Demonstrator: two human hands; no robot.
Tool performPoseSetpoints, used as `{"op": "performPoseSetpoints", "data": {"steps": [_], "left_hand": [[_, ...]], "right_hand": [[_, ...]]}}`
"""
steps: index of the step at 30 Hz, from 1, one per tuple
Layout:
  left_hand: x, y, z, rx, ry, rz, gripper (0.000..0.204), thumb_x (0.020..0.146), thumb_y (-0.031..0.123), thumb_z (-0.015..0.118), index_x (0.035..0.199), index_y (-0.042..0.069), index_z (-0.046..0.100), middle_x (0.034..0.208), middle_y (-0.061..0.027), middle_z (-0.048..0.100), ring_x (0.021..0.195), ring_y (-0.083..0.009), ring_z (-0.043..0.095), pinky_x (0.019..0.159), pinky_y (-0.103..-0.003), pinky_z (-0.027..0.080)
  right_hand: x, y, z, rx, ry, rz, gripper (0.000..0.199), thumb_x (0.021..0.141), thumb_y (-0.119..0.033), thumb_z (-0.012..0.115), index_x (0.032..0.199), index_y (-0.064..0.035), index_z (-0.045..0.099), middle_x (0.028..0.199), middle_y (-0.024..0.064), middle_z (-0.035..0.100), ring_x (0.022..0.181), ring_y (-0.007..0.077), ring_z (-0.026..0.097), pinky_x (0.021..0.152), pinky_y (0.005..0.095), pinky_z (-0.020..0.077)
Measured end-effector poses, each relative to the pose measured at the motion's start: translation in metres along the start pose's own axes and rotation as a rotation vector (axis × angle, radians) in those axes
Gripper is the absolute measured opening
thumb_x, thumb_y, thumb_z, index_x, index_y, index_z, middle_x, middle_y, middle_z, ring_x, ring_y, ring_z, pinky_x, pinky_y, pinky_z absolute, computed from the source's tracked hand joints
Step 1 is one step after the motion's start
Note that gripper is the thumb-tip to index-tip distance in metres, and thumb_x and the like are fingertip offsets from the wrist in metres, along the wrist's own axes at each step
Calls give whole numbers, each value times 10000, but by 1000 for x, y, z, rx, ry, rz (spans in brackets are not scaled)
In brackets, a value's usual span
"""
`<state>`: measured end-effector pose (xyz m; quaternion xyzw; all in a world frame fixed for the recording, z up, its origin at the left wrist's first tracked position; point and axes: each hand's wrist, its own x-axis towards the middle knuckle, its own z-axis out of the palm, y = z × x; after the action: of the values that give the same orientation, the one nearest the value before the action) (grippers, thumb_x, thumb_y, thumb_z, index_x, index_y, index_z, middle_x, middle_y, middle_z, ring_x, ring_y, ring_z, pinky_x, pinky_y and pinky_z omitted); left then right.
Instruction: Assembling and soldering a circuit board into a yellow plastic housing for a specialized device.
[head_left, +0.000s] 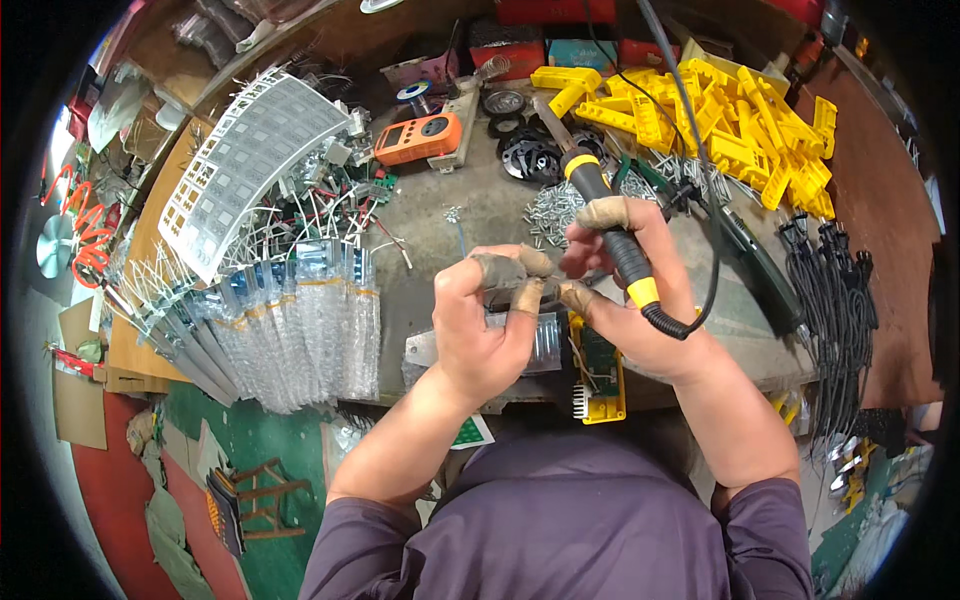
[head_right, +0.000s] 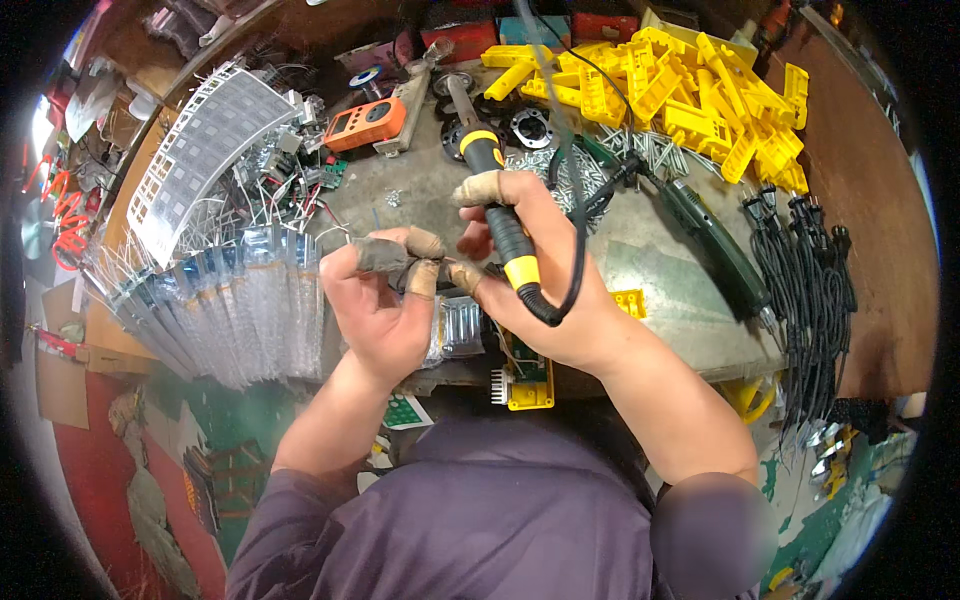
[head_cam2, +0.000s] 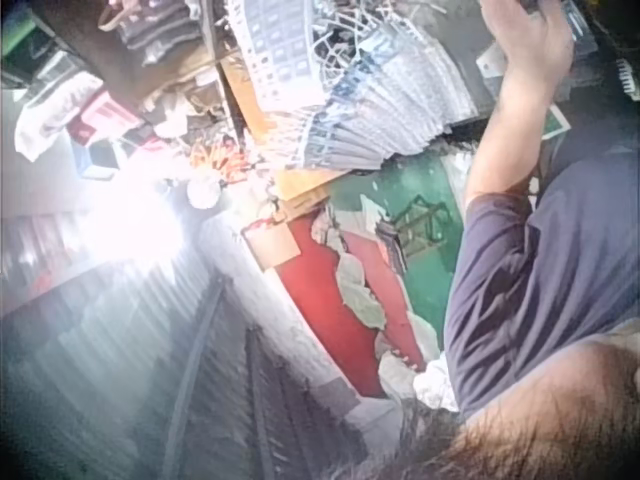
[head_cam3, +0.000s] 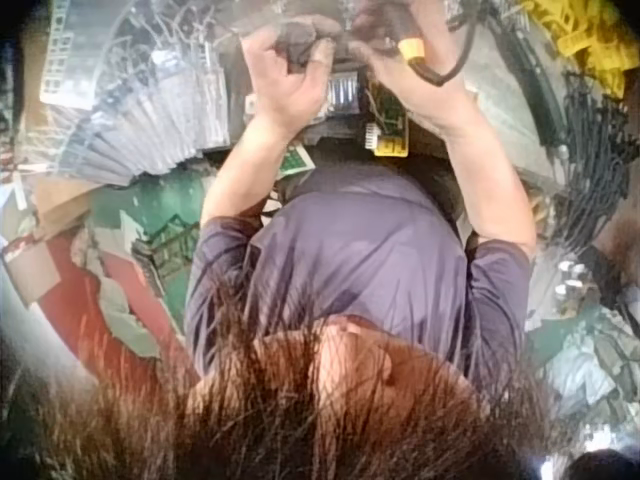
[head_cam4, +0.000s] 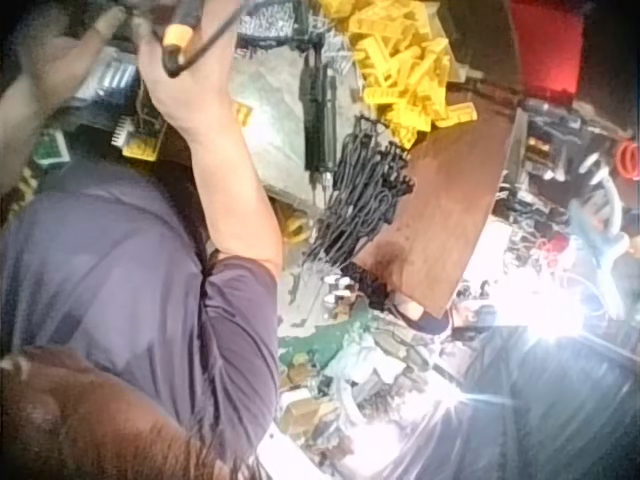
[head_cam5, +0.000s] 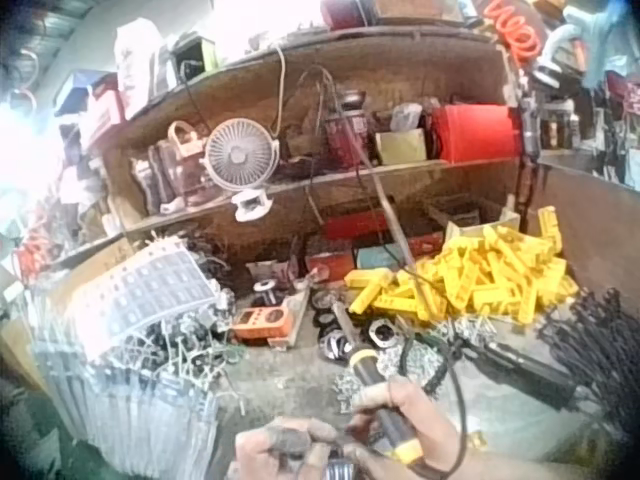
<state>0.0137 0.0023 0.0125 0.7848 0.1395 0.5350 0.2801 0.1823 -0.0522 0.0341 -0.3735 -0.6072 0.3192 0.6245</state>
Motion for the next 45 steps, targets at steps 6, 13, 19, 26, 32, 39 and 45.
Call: {"op": "performPoseSetpoints", "data": {"steps": [6, 13, 19, 26, 32, 39, 45], "left_hand": [[17, -10, 9, 203, -47, 131, 397, 674, -147, 651, 998, 25, 499, 949, -155, 639, 802, -346, 619, 690, -388, 504], [18, -14, 8, 155, -421, -6, 304, 719, -146, 609, 942, 33, 505, 925, -144, 631, 790, -317, 630, 701, -369, 510], [18, -1, 7, 118, -701, -97, 307, 683, -93, 651, 936, 29, 526, 890, -135, 622, 794, -331, 600, 704, -406, 477], [13, -1, 8, 329, -674, 64, 323, 607, -77, 663, 891, 28, 549, 864, -114, 621, 795, -310, 595, 706, -412, 470], [7, -5, 10, 208, -673, 14, 370, 572, -91, 688, 899, 11, 550, 845, -122, 617, 761, -322, 590, 651, -400, 494], [16, 9, 16, 309, -722, -1, 303, 635, -71, 644, 905, 34, 557, 800, -96, 608, 755, -299, 574, 634, -384, 481], [12, 12, 22, 393, -763, -47, 149, 762, 91, 601, 887, 99, 521, 728, -31, 519, 735, -221, 527, 570, -345, 467]], "right_hand": [[-5, 7, -5, -9, 103, 40, 493, 791, 94, 668, 1217, -71, 482, 983, 22, 504, 836, 65, 527, 729, 210, 461], [-25, 3, -71, 70, 529, 0, 207, 942, -87, 580, 1136, -15, 586, 662, -33, 479, 573, 45, 432, 507, 203, 335], [-57, -4, -109, 168, 811, 189, 326, 1028, -304, 422, 1055, -46, 620, 601, -53, 464, 462, 29, 304, 470, 211, 268], [-73, 13, -103, 237, 615, 394, 318, 1022, -332, 430, 1001, -74, 615, 604, -78, 461, 455, 3, 315, 436, 195, 246], [-80, 32, -107, 313, 588, 409, 251, 1004, -285, 503, 1047, -61, 607, 734, -33, 559, 471, 18, 377, 423, 178, 269], [-68, 22, -103, 225, 572, 515, 285, 1003, -317, 508, 1036, -48, 597, 683, -15, 546, 463, 33, 417, 399, 185, 266], [-63, 17, -99, 145, 541, 600, 300, 995, -331, 526, 1001, -37, 586, 640, 4, 550, 441, 51, 475, 364, 188, 312]]}}
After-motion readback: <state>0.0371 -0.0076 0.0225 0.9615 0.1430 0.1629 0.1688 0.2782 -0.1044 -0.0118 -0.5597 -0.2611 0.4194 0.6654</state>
